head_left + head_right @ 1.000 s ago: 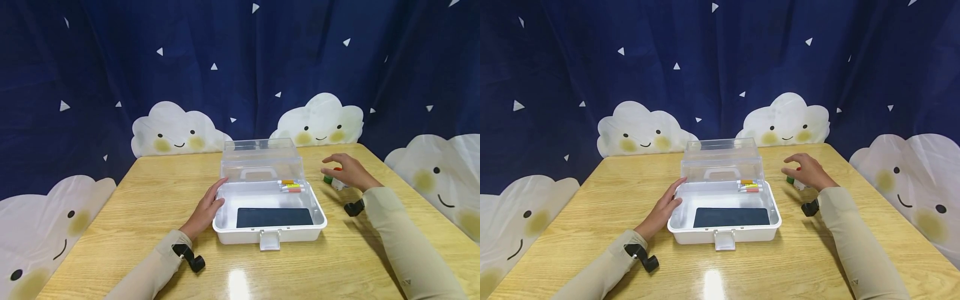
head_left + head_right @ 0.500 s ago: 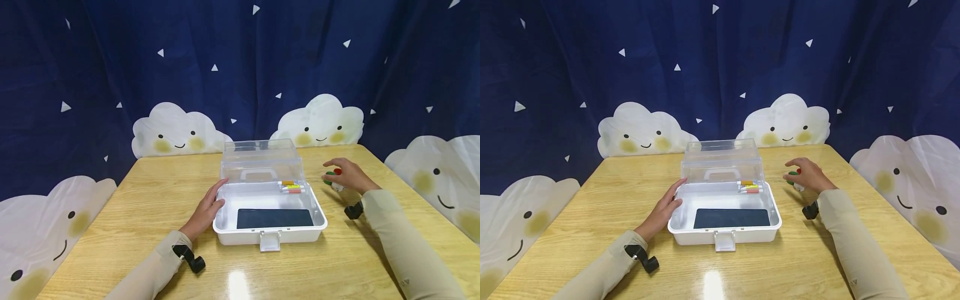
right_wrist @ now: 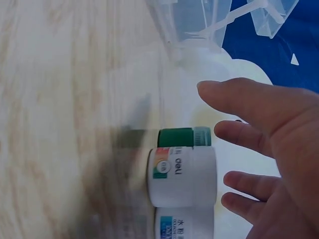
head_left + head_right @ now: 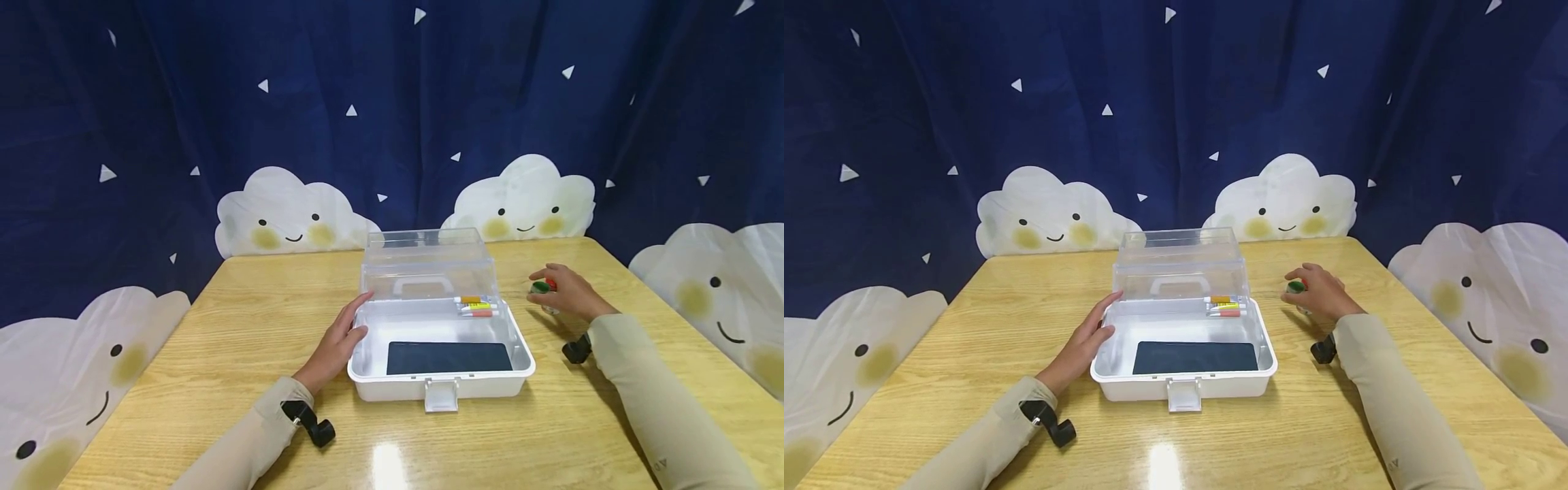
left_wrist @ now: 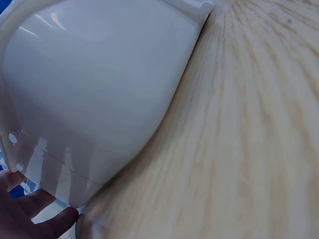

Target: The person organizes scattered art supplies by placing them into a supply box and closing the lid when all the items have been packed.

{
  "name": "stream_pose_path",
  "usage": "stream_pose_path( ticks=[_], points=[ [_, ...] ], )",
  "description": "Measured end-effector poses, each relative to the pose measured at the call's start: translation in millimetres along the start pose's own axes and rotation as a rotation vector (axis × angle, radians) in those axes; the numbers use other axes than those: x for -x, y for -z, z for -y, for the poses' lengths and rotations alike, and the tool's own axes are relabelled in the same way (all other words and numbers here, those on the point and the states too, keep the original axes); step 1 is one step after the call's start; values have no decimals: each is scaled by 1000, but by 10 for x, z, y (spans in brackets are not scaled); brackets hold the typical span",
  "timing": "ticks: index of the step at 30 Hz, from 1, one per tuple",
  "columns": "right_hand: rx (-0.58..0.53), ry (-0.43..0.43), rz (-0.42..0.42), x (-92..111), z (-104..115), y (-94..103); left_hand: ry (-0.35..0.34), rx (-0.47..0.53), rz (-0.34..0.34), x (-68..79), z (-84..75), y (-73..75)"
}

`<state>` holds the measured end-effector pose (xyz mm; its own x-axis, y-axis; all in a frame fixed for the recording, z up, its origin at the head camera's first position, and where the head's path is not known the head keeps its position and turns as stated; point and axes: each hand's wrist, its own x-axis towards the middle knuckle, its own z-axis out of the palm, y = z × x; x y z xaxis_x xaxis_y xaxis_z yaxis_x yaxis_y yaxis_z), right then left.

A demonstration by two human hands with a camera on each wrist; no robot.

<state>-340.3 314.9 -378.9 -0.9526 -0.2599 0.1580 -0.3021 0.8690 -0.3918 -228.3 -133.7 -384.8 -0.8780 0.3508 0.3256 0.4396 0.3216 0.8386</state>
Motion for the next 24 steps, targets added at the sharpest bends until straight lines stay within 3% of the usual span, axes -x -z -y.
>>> stream_pose_path(
  ticks=[15,24],
  points=[
    [52,-50,1,22,-76,-72,11,1,4,12,4,-14],
    [30,-51,20,1,-131,-109,8,-10,-25,-62,334,-38]
  ],
)
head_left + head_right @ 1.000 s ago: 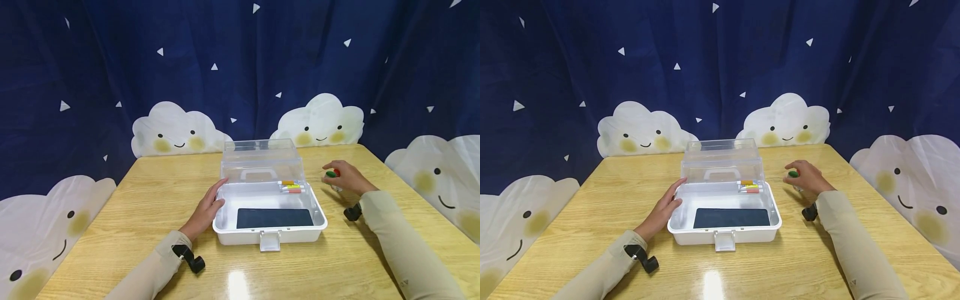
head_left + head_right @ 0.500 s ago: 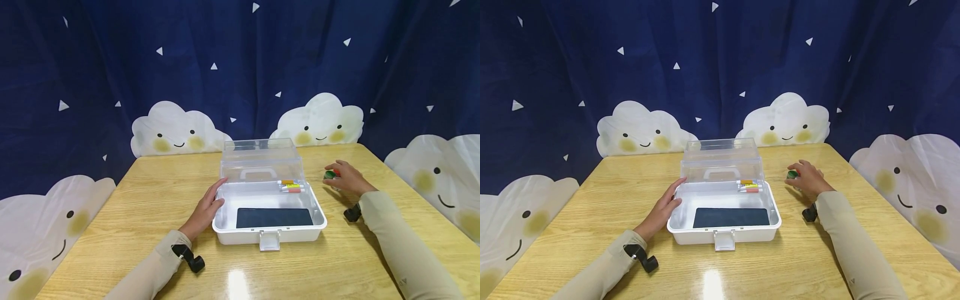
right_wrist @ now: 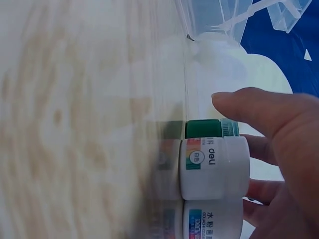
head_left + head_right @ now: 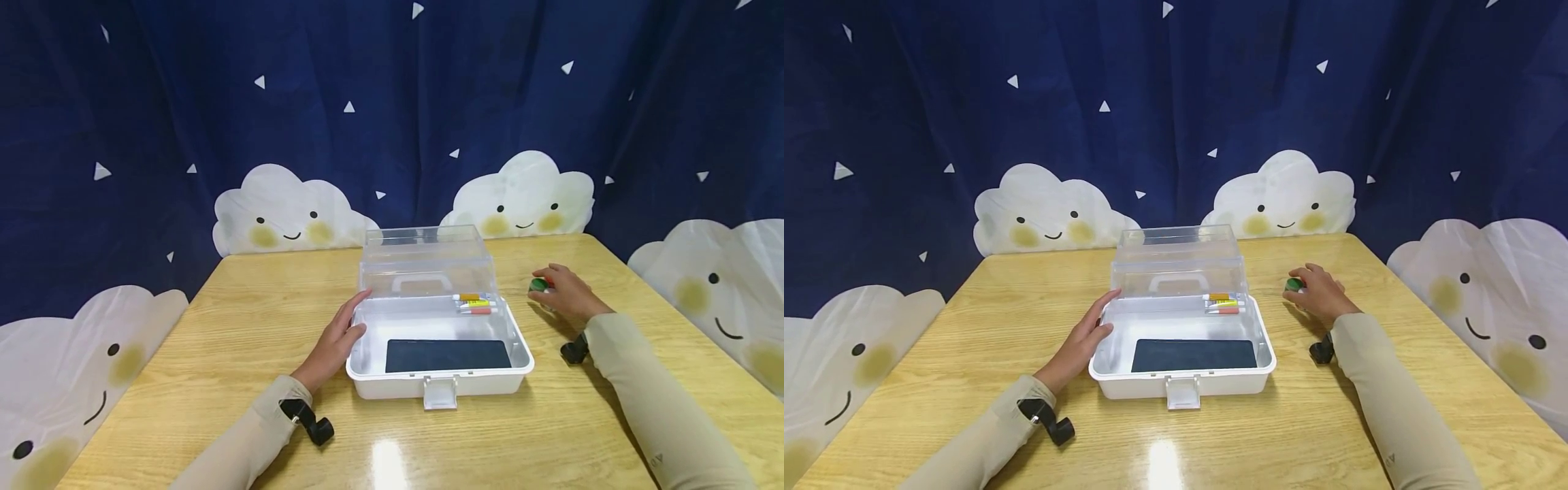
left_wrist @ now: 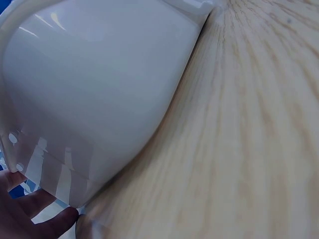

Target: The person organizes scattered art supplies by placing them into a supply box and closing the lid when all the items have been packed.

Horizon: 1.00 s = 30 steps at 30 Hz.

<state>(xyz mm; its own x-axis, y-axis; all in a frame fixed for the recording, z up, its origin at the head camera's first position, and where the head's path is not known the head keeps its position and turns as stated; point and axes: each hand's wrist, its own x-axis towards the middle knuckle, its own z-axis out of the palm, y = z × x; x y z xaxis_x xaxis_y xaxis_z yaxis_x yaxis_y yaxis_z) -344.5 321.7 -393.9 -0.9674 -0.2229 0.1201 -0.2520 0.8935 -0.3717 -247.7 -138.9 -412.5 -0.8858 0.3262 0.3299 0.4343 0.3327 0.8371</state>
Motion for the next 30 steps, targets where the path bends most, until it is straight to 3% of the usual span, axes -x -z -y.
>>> stream_pose_path(
  ticks=[10,22,30],
  points=[
    [-53,-6,-9,-32,16,-21,-36,14,12,-1,-5,26],
    [-85,-16,-3,-1,4,-8,-30,15,23,-21,-2,10],
    [-87,19,-34,-9,-14,-22,-29,35,34,48,-268,42]
  ],
)
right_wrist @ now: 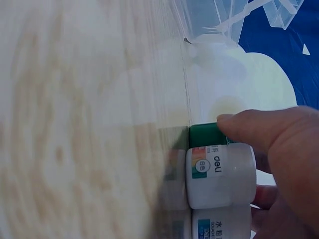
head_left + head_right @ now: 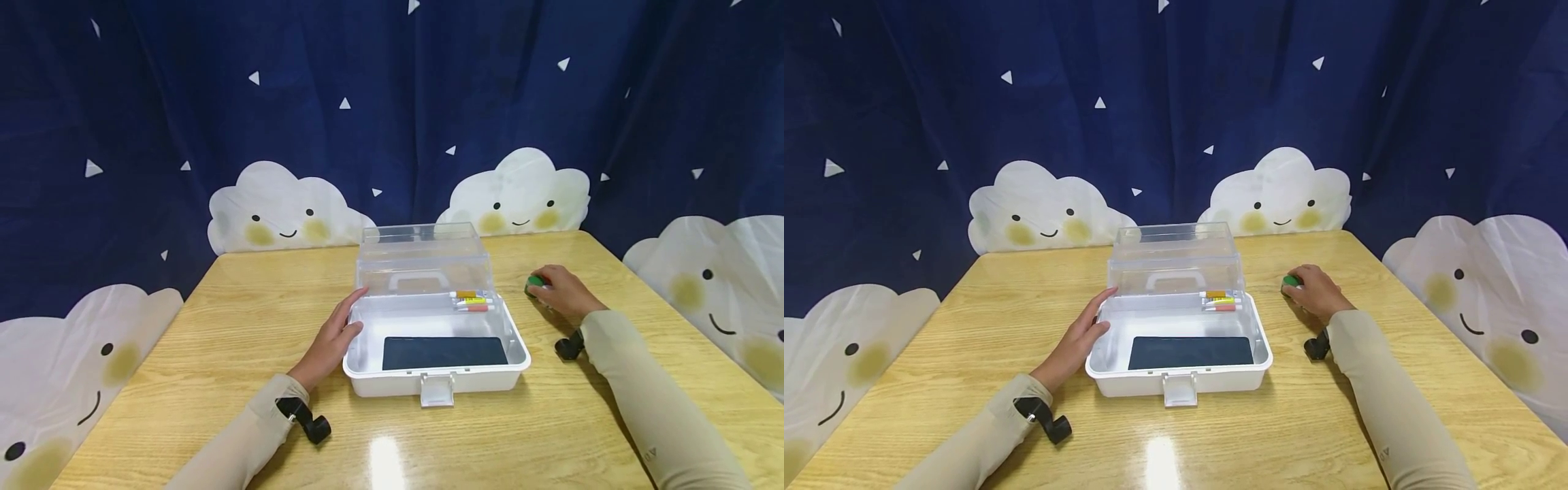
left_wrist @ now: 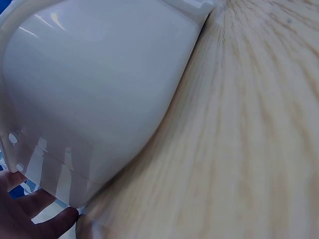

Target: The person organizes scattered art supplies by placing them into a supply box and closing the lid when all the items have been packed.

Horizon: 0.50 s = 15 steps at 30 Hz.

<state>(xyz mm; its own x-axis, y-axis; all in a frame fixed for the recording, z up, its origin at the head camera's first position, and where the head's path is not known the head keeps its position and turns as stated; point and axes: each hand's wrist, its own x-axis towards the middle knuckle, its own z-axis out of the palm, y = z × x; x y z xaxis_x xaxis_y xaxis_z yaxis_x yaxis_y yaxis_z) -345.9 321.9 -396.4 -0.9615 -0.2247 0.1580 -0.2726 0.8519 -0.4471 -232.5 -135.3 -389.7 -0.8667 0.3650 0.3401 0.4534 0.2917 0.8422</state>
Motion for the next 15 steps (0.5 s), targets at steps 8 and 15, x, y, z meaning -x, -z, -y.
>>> stream_pose_path(
  ticks=[8,15],
  points=[
    [-7,-18,2,-19,1,-7,16,-18,-4,14,-91,-1],
    [-12,-31,1,-6,10,-12,-9,-1,-3,-19,86,1]
  ],
)
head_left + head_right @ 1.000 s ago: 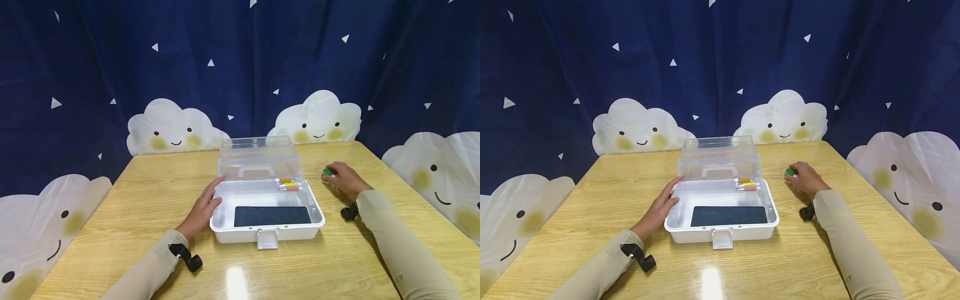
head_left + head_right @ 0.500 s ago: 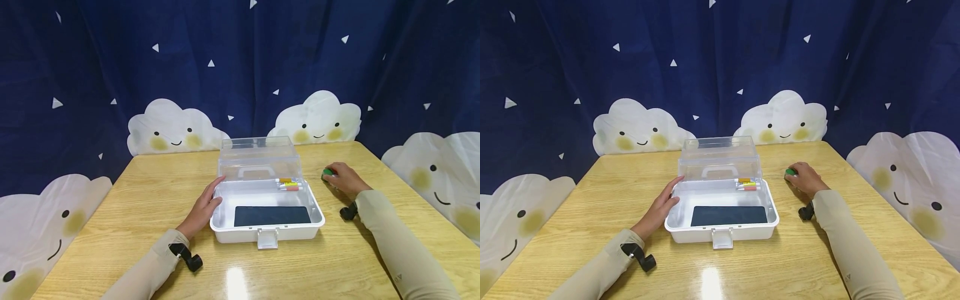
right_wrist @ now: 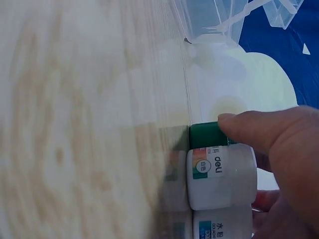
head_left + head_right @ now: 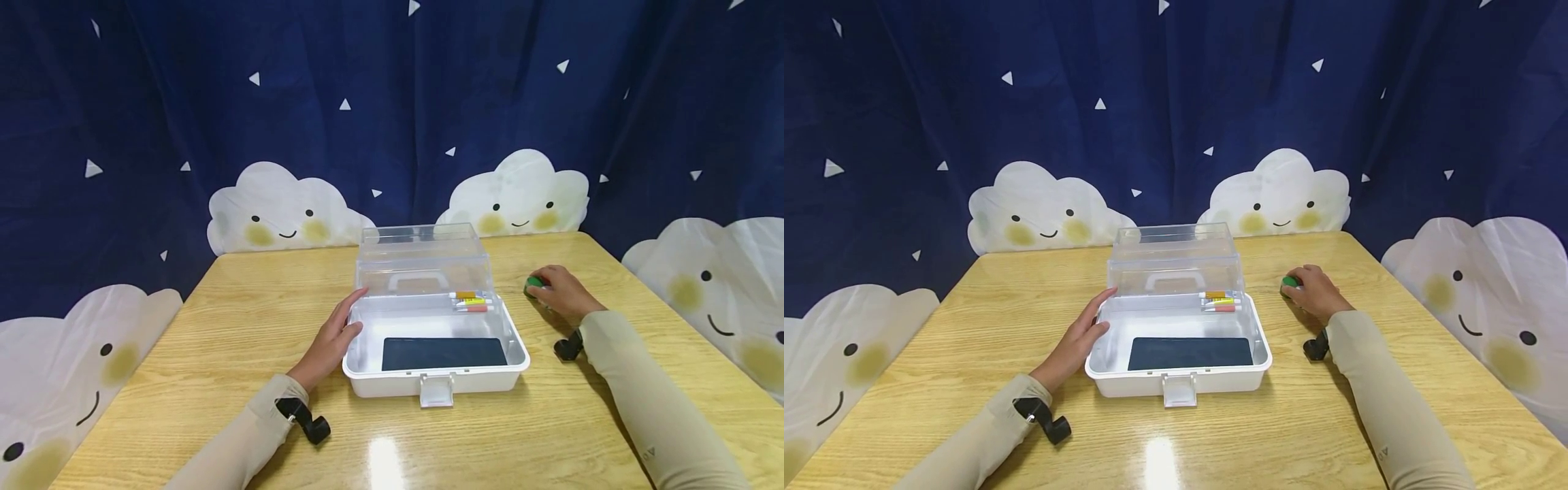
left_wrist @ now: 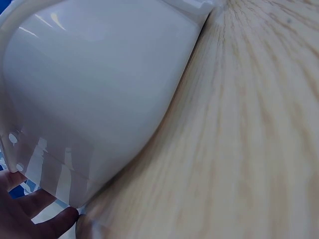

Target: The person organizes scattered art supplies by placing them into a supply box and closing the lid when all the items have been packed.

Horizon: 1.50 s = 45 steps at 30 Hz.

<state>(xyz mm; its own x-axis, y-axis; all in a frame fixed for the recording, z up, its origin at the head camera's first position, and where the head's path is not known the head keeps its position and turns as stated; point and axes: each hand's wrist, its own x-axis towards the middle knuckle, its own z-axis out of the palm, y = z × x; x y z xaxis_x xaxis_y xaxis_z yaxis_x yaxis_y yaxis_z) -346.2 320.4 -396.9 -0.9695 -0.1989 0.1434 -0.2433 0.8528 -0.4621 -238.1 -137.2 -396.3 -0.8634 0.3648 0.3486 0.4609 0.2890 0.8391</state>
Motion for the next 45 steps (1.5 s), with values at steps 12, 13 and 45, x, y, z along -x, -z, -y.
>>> stream_pose_path(
  ticks=[12,13,45],
  points=[
    [-25,-74,34,30,32,-1,6,-14,-10,-27,189,-21],
    [-24,-71,33,29,33,3,6,-9,-8,-22,151,-17],
    [-80,9,-35,16,168,99,-4,-11,-7,-16,105,-9]
  ],
)
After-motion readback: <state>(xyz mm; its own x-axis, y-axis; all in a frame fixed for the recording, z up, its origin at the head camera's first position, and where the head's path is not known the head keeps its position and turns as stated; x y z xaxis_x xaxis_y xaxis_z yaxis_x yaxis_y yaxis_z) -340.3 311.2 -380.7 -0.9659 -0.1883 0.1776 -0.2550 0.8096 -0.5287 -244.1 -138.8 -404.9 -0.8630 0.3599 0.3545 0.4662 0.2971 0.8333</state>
